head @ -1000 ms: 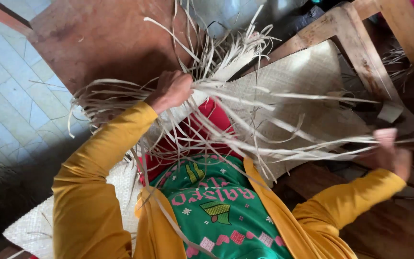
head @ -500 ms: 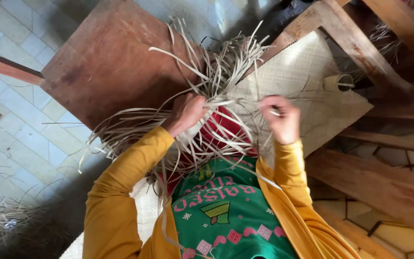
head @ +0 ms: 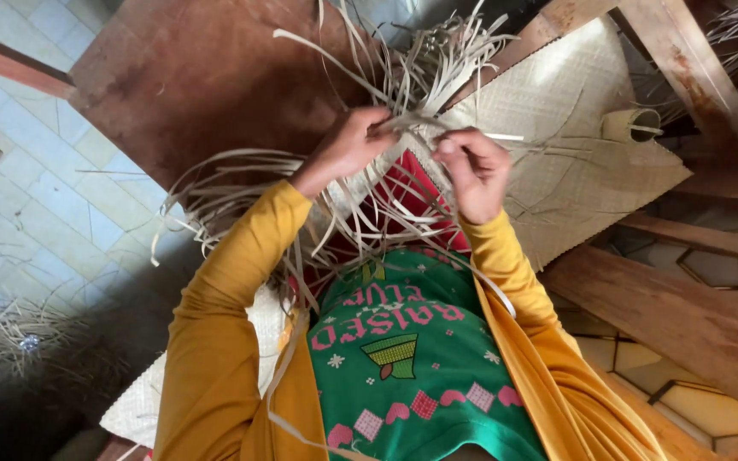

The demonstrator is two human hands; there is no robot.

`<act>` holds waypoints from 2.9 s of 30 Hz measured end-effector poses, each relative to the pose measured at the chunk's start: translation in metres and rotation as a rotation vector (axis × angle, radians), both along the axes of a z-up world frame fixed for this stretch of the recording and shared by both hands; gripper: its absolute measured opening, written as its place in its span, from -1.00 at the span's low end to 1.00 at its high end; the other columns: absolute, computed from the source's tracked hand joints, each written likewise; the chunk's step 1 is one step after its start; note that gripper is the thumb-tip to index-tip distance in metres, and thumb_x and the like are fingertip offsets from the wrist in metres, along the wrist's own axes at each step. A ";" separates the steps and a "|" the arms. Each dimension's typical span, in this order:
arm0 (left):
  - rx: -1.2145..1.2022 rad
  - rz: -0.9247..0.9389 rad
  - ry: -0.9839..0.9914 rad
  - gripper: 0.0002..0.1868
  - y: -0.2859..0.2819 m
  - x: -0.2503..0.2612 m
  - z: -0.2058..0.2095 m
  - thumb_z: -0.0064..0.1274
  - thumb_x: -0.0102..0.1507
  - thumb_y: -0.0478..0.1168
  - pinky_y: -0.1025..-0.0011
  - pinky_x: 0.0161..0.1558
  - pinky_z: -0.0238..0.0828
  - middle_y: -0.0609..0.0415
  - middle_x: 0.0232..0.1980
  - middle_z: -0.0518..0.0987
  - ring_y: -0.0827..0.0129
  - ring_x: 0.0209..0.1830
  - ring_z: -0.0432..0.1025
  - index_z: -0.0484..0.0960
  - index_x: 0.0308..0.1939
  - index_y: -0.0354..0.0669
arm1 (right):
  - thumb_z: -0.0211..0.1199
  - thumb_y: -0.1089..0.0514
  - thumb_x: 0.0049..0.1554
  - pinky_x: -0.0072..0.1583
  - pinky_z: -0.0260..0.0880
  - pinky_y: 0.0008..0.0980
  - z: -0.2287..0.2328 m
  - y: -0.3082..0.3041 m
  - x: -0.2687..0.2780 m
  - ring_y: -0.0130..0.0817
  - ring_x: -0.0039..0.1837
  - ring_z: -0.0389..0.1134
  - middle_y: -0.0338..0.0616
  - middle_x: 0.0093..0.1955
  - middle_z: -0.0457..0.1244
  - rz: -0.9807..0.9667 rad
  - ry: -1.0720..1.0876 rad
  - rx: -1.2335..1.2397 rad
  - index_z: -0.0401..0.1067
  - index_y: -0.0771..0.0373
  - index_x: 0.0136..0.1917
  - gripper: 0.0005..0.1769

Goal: Weaving thin strips of dried plant material together to form a traditional mat

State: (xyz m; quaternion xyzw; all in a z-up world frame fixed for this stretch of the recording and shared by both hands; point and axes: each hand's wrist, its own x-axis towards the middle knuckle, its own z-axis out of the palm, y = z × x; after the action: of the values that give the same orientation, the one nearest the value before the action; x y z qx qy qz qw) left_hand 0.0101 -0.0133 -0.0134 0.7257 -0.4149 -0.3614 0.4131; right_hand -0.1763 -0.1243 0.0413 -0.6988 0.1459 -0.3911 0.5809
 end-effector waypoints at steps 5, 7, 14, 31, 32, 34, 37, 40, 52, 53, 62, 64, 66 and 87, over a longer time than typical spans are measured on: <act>-0.048 0.070 0.138 -0.87 -0.023 0.003 0.028 0.14 0.21 -0.08 0.39 -0.29 0.34 0.15 -0.43 0.50 0.38 -0.38 0.39 0.64 -0.27 0.02 | 0.43 0.22 0.15 0.00 0.45 -0.21 0.001 0.028 0.017 -0.07 -0.10 0.45 0.07 -0.12 0.41 0.165 0.115 -0.431 0.58 0.32 -0.08 -0.87; -0.113 0.115 0.246 -0.82 -0.032 0.007 0.049 0.22 0.16 -0.05 0.45 -0.27 0.29 0.19 -0.41 0.45 0.42 -0.34 0.35 0.66 -0.29 -0.02 | 0.48 0.06 0.13 0.02 0.48 -0.17 -0.006 0.039 0.014 -0.01 -0.04 0.46 0.07 -0.03 0.42 0.137 0.237 -0.700 0.59 0.28 -0.01 -0.73; -0.318 -0.035 0.093 -0.84 -0.078 0.053 0.122 0.02 0.33 -0.29 0.55 -0.56 0.40 0.17 -0.45 0.49 0.48 -0.57 0.36 0.57 0.00 -0.13 | 0.37 -0.12 0.18 0.05 0.46 -0.18 -0.038 0.042 -0.004 0.00 0.02 0.45 0.01 0.14 0.39 0.095 0.453 -0.882 0.56 0.29 0.14 -0.54; 0.293 -0.131 -0.556 -0.79 0.042 0.042 0.050 -0.10 0.27 -0.36 -0.03 -0.26 0.39 -0.20 -0.38 0.61 -0.23 -0.32 0.51 0.65 -0.39 -0.21 | 0.26 0.18 0.25 0.07 0.41 -0.18 -0.037 0.013 0.001 -0.08 -0.05 0.37 -0.08 -0.16 0.30 0.144 0.103 -0.341 0.63 0.24 0.05 -0.83; 0.294 -0.156 -0.629 -0.85 0.052 0.035 0.038 -0.03 0.24 -0.36 -0.06 -0.23 0.38 -0.20 -0.37 0.60 -0.23 -0.30 0.50 0.64 -0.38 -0.19 | 0.30 0.21 0.22 0.06 0.42 -0.19 -0.042 0.014 0.008 -0.09 -0.07 0.36 -0.08 -0.15 0.30 0.185 0.024 -0.400 0.64 0.25 0.06 -0.82; 0.299 -0.181 -0.702 -0.91 0.063 0.019 0.035 0.04 0.22 -0.35 -0.08 -0.20 0.36 -0.19 -0.36 0.60 -0.22 -0.28 0.50 0.64 -0.36 -0.17 | 0.34 0.25 0.19 0.04 0.44 -0.19 -0.060 0.023 0.017 -0.11 -0.09 0.34 -0.07 -0.14 0.31 0.228 -0.057 -0.455 0.65 0.26 0.07 -0.81; 0.159 -0.120 -0.686 -0.84 0.062 0.002 0.045 0.17 0.28 -0.10 0.05 -0.13 0.29 0.00 -0.34 0.60 -0.04 -0.24 0.49 0.64 -0.26 -0.08 | 0.37 0.26 0.16 0.01 0.45 -0.11 -0.088 0.040 0.020 -0.04 -0.12 0.36 -0.03 -0.14 0.32 0.258 -0.107 -0.542 0.64 0.26 -0.05 -0.91; 0.159 -0.033 -0.712 -0.84 0.062 0.000 0.025 0.08 0.34 -0.09 0.11 -0.11 0.23 0.11 -0.37 0.58 0.05 -0.20 0.49 0.60 -0.34 0.06 | 0.41 0.22 0.12 0.02 0.43 -0.11 -0.082 0.052 0.020 -0.09 -0.09 0.39 -0.09 -0.07 0.37 0.180 -0.077 -0.529 0.62 0.21 0.04 -0.81; 0.055 0.033 -0.536 -0.88 0.064 0.009 0.042 0.16 0.32 -0.18 0.19 -0.03 0.42 0.08 -0.28 0.71 0.09 -0.15 0.62 0.70 -0.07 0.07 | 0.06 0.14 0.35 0.16 0.06 -0.26 -0.100 0.075 0.017 -0.26 0.41 0.22 -0.36 0.44 0.25 0.300 -0.033 -0.907 0.48 -0.13 0.15 -0.78; 0.025 0.041 -0.634 -0.74 0.067 0.012 0.043 0.19 0.31 -0.16 0.12 0.05 0.26 0.04 -0.17 0.63 0.12 -0.10 0.48 0.65 0.07 -0.07 | 0.14 0.08 0.27 0.28 0.09 -0.16 -0.102 0.071 0.013 -0.27 0.45 0.17 -0.35 0.47 0.21 0.417 0.079 -0.992 0.45 -0.15 0.30 -0.67; -0.337 0.052 -0.791 -0.80 0.133 -0.066 0.057 0.19 0.33 -0.17 0.21 0.12 0.32 0.07 -0.10 0.59 0.20 -0.03 0.47 0.68 0.02 -0.03 | 0.00 0.10 0.27 0.19 0.42 0.04 -0.081 0.044 0.008 0.15 0.17 0.40 0.10 0.15 0.39 0.190 -0.268 -0.722 0.67 0.11 0.02 -0.62; -0.426 0.108 -0.888 -0.75 0.155 -0.065 0.069 0.22 0.31 -0.20 0.19 0.15 0.27 0.05 -0.06 0.60 0.19 -0.02 0.49 0.68 0.07 -0.07 | -0.07 0.10 0.27 0.19 0.42 0.00 -0.076 0.028 0.001 0.12 0.15 0.38 0.11 0.13 0.39 0.095 -0.253 -0.741 0.69 0.12 0.01 -0.55; -0.423 0.434 -0.612 -0.65 0.183 -0.056 0.097 0.24 0.30 -0.35 0.27 -0.07 0.48 -0.10 -0.07 0.59 0.14 -0.13 0.53 0.63 0.16 -0.38 | 0.01 0.05 0.24 0.16 0.38 0.01 -0.080 0.008 -0.010 0.09 0.12 0.31 0.08 0.11 0.35 0.000 -0.176 -0.751 0.66 0.16 0.03 -0.60; 0.740 -0.351 0.165 -0.49 0.305 -0.102 0.064 0.15 0.29 -0.03 -0.22 0.27 0.37 -0.12 0.36 0.51 -0.23 0.23 0.49 0.52 0.29 -0.12 | -0.20 -0.11 0.42 0.63 -0.40 0.04 -0.061 0.094 0.057 -0.10 0.69 -0.10 -0.20 0.65 0.02 0.601 -0.278 -0.974 0.23 -0.15 0.56 -0.51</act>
State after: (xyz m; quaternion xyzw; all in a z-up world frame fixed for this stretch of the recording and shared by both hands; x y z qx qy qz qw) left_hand -0.0918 0.2912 0.0505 0.7121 -0.3400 -0.6079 0.0887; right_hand -0.1193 -0.0298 -0.0193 -0.8380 -0.3326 -0.3191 0.2922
